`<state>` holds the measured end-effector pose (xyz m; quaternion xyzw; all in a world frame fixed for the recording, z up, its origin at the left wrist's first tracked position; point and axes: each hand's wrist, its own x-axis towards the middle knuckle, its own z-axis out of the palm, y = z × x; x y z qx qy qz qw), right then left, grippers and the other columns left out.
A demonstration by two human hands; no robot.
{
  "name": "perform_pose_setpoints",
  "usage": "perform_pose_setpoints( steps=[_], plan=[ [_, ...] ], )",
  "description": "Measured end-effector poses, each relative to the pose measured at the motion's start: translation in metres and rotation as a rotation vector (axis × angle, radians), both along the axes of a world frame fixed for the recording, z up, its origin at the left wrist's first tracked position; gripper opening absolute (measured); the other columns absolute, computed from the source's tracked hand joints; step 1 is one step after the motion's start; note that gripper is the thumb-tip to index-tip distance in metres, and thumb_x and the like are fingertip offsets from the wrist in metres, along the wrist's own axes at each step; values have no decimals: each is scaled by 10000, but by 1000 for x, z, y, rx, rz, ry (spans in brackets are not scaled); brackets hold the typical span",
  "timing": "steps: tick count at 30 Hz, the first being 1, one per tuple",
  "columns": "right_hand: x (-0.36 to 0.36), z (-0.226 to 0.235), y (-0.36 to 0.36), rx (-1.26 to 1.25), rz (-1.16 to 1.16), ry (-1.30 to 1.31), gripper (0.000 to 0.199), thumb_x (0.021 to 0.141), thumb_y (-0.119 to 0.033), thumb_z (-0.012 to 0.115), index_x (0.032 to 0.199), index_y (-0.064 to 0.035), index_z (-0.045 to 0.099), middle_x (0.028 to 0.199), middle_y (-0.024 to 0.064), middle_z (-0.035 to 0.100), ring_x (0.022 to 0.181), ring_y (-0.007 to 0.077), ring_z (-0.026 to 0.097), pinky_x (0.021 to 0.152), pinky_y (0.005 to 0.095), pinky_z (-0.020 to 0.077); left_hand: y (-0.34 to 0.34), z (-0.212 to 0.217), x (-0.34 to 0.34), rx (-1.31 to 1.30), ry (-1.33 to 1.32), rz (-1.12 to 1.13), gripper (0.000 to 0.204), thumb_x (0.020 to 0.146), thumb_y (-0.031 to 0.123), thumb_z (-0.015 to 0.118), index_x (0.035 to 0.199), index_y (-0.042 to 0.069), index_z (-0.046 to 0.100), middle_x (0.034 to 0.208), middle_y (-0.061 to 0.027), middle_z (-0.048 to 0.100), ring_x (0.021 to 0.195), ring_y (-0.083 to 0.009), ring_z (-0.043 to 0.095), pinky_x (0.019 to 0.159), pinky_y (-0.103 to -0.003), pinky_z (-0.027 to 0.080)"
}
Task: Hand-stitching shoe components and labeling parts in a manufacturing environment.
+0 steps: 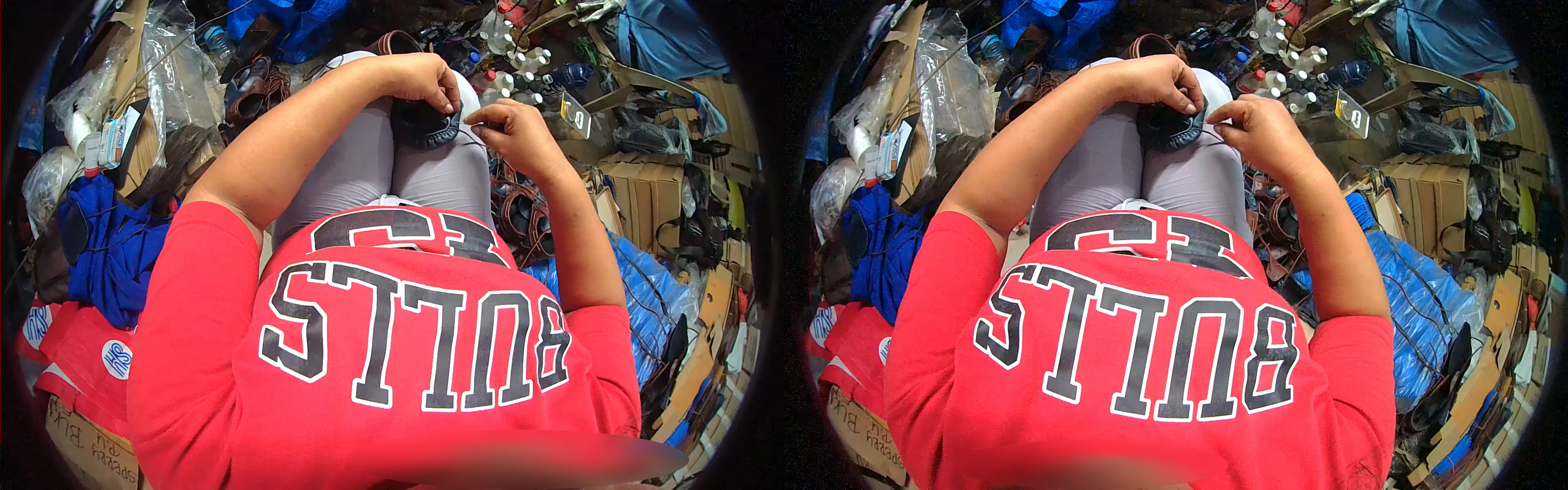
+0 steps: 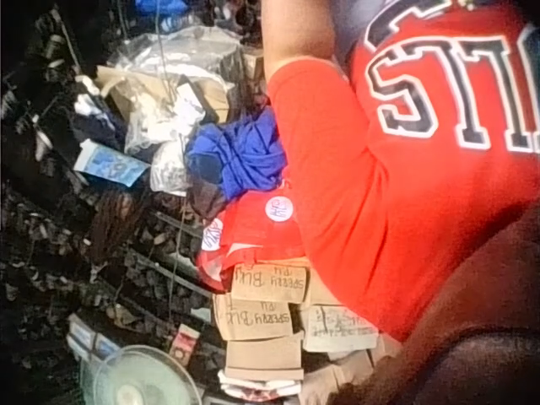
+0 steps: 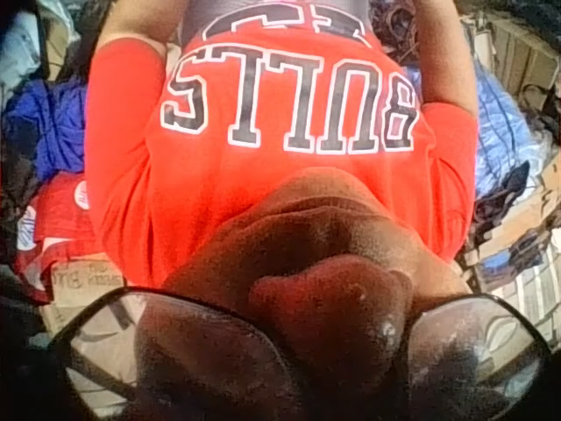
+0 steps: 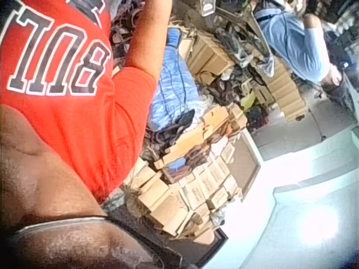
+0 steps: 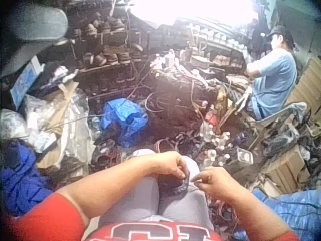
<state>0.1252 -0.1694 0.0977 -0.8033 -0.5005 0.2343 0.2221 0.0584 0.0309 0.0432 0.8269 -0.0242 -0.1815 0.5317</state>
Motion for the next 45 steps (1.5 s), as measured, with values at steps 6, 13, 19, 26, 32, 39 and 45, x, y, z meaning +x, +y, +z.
perform_pose_setpoints(
  steps=[6, 13, 19, 26, 32, 39, 45],
  plan=[
    [15, -19, 3, 0, 27, 152, 162, 756, -42, 662, 914, -62, 690, 789, 67, 598, 722, 150, 585, 658, 271, 465, 4, -6, -1, 19, -107, -77, 230, 731, 123, 702, 955, 70, 694, 855, -45, 646, 842, -152, 572, 789, -277, 436],
    [43, -45, -5, -33, 95, 475, 205, 782, -57, 642, 974, -102, 698, 888, 14, 593, 871, 116, 535, 792, 249, 408, 3, -5, -2, 112, -197, -148, 270, 678, 94, 720, 946, 127, 709, 851, -54, 587, 873, -196, 546, 808, -296, 422],
    [19, -56, 2, 81, -128, 627, 151, 740, -47, 686, 890, -45, 696, 809, 1, 638, 827, 73, 558, 718, 218, 452, 2, -8, -5, 174, -190, -91, 245, 654, 86, 728, 897, 114, 709, 855, -64, 582, 879, -209, 551, 808, -300, 427],
    [-7, -42, -11, 193, -87, 148, 183, 747, -73, 686, 924, -121, 699, 749, 38, 514, 690, 143, 521, 630, 255, 436, -13, -12, -45, 319, -529, 337, 310, 765, -36, 521, 1037, 72, 624, 976, -134, 518, 888, -231, 554, 790, -331, 446],
    [-34, -49, -27, 292, -64, -154, 290, 736, -45, 649, 1001, -158, 681, 742, 106, 528, 685, 275, 536, 636, 342, 445, -29, 5, -102, 244, -411, 467, 188, 768, 16, 576, 916, 94, 661, 796, -82, 535, 817, -226, 545, 756, -350, 428],
    [-9, -57, -25, 249, -68, 224, 284, 782, -31, 605, 1017, -169, 686, 787, 61, 514, 749, 169, 525, 682, 275, 430, -25, -7, -91, 751, -744, 455, 244, 718, 50, 663, 935, 157, 695, 717, -52, 526, 725, -216, 528, 613, -331, 421],
    [24, -56, -14, 74, 7, 478, 411, 734, 123, 472, 1000, -103, 688, 827, -2, 465, 808, 105, 467, 770, 208, 385, -23, -12, -81, 437, -684, 400, 190, 685, 45, 702, 834, 163, 717, 732, -58, 550, 719, -222, 551, 632, -331, 443]
  ],
)
